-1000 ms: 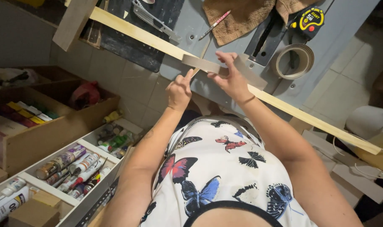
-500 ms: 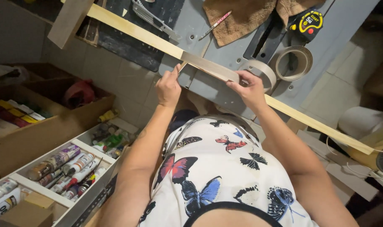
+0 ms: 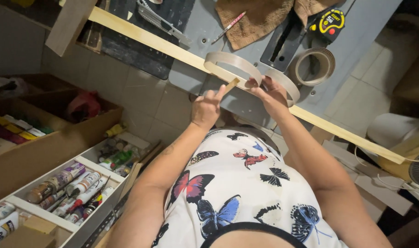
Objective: Applying adhesive to the edge of a board and then attaching edge banding tape.
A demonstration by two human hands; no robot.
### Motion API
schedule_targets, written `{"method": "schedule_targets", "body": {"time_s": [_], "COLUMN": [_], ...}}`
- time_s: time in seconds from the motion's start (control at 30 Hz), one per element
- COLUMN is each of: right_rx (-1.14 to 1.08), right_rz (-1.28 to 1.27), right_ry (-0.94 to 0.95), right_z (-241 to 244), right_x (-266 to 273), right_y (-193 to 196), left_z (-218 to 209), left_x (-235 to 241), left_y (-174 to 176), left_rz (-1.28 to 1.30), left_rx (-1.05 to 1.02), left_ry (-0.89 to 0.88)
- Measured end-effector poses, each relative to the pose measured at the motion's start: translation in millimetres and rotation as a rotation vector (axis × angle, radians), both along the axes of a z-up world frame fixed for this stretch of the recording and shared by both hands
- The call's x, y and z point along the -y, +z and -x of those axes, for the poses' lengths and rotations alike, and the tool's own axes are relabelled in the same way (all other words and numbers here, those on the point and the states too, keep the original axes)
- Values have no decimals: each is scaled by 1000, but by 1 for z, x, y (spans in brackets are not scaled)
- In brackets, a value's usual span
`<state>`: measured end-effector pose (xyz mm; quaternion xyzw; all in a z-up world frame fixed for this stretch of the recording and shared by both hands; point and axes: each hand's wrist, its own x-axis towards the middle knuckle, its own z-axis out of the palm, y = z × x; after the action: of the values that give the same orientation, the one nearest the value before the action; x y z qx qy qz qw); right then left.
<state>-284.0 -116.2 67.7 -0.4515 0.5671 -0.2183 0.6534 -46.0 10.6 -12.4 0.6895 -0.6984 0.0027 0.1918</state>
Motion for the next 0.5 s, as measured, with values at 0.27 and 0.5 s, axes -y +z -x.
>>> {"method": "schedule_targets", "body": {"time_s": [0.27, 0.5], "right_rx": [140, 86], "right_rz": [-112, -151], "right_ry": [-75, -70], "right_z": [4, 7], "right_x": [-1, 2], "right_y": [-16, -35], "left_z": [-34, 18], "left_x": [1, 17], "left_y": [33, 55], "left_rz": [54, 46], "left_rx": [133, -4], "left_ry": [58, -114]}}
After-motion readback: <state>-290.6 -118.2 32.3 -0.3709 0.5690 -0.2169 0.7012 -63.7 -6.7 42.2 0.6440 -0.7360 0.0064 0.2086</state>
